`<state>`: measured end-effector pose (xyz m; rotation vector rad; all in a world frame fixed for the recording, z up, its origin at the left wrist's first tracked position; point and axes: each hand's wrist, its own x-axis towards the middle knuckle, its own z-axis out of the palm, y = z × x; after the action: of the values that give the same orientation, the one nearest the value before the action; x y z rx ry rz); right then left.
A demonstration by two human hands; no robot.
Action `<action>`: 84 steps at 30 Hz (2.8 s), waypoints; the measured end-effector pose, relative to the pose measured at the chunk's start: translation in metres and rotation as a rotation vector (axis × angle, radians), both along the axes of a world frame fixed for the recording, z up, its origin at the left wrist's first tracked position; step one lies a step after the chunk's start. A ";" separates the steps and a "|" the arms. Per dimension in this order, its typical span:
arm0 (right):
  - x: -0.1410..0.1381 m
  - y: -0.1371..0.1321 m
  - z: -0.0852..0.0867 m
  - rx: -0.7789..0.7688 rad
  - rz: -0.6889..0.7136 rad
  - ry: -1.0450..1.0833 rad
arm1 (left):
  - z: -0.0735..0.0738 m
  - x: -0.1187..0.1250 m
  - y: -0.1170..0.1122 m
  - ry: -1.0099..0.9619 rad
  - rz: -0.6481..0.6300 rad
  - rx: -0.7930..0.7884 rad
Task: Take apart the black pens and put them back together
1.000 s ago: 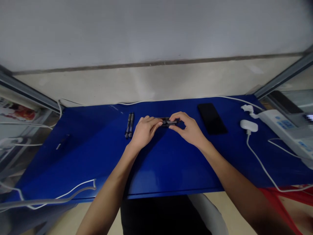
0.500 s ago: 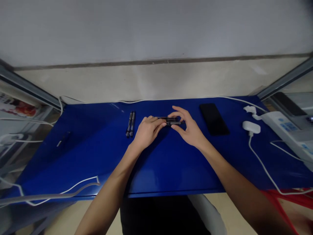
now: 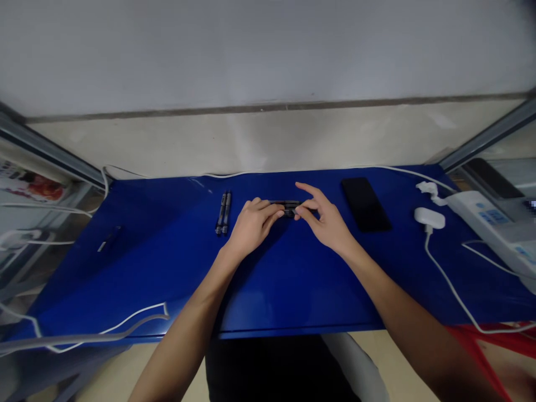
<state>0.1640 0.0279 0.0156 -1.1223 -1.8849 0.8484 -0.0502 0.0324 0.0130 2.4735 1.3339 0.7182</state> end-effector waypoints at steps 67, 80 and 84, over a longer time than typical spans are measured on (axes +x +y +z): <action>0.018 0.015 -0.005 -0.215 -0.098 0.124 | 0.004 -0.006 0.005 -0.246 0.351 -0.022; 0.018 0.014 0.000 -0.204 -0.130 0.141 | 0.003 -0.006 0.006 -0.280 0.343 -0.081; 0.018 0.013 0.001 -0.205 -0.129 0.176 | 0.004 -0.006 0.006 -0.283 0.356 -0.078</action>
<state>0.1825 0.0413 0.0163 -1.2347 -1.5914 1.0490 -0.0566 0.0380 0.0168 2.0009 1.6662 1.0266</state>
